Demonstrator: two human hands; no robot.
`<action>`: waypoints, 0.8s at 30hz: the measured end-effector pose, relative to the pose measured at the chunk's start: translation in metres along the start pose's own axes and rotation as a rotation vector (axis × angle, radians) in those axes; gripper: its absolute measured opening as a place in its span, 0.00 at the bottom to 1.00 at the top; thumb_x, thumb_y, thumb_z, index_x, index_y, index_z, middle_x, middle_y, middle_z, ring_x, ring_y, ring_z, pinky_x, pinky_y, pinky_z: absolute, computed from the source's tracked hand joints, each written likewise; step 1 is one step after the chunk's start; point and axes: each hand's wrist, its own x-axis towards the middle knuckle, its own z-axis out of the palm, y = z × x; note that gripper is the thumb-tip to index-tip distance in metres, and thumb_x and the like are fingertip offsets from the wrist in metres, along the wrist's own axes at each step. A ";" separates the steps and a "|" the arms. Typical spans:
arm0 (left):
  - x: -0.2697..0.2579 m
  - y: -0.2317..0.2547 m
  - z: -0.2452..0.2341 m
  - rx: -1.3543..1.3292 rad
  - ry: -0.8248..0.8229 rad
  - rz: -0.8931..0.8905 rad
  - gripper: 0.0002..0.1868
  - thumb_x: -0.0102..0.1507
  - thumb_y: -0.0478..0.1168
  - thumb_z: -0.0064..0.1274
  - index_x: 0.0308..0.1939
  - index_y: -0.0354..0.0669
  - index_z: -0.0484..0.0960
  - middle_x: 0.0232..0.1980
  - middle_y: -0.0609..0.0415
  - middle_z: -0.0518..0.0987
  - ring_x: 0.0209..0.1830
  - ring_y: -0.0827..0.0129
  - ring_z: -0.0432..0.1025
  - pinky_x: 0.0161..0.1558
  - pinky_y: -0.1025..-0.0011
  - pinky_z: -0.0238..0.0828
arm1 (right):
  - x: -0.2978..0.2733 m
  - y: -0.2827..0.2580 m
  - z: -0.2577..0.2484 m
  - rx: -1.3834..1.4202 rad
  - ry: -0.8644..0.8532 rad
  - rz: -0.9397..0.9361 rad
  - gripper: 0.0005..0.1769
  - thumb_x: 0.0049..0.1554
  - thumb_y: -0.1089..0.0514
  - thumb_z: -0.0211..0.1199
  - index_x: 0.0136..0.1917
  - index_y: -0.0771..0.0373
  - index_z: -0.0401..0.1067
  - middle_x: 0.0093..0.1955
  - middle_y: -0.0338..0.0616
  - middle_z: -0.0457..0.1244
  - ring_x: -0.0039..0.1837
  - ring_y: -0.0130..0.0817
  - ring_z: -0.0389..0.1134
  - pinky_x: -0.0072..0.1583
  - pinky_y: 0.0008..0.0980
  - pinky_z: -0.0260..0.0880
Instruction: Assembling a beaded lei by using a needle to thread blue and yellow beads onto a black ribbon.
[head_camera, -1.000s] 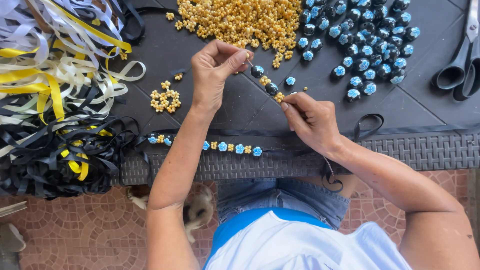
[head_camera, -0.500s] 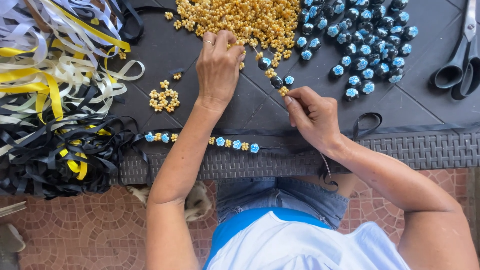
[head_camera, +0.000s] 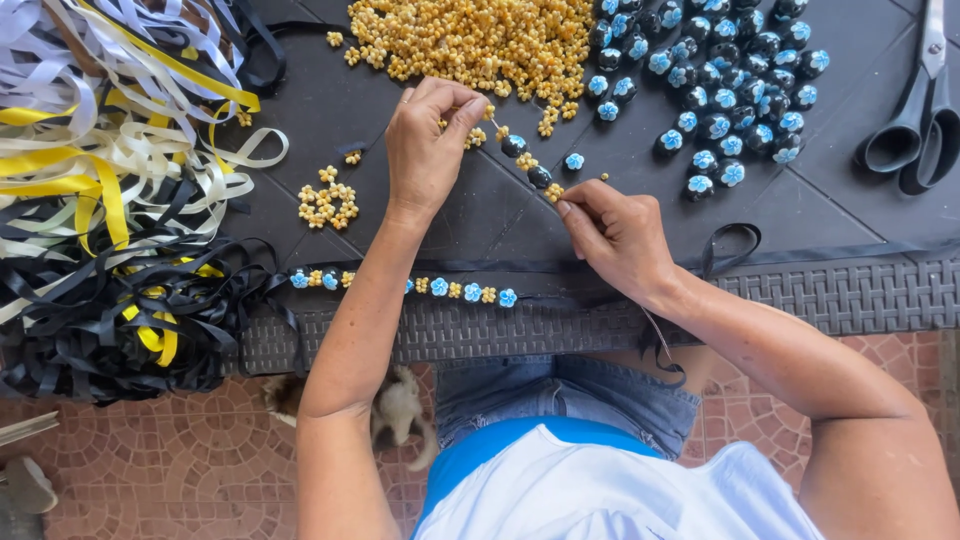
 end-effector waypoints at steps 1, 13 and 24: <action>-0.001 0.003 -0.002 -0.020 -0.001 -0.012 0.08 0.68 0.42 0.57 0.35 0.47 0.85 0.41 0.63 0.82 0.40 0.68 0.74 0.51 0.62 0.68 | 0.000 0.000 0.000 -0.006 0.000 -0.001 0.06 0.66 0.68 0.57 0.46 0.66 0.71 0.26 0.38 0.62 0.28 0.23 0.61 0.37 0.23 0.61; -0.009 0.020 -0.008 -0.939 -0.108 -0.355 0.14 0.63 0.38 0.64 0.50 0.39 0.81 0.39 0.56 0.84 0.40 0.73 0.80 0.40 0.70 0.88 | -0.002 -0.008 -0.002 0.037 0.048 0.031 0.08 0.70 0.60 0.51 0.52 0.65 0.68 0.27 0.36 0.62 0.30 0.24 0.63 0.37 0.24 0.61; 0.007 0.051 0.019 -1.229 -0.434 -0.430 0.17 0.67 0.48 0.56 0.42 0.34 0.86 0.38 0.42 0.86 0.39 0.62 0.84 0.39 0.69 0.88 | -0.015 0.005 0.000 0.166 0.222 -0.217 0.16 0.67 0.66 0.54 0.68 0.69 0.64 0.33 0.45 0.66 0.22 0.30 0.58 0.28 0.25 0.62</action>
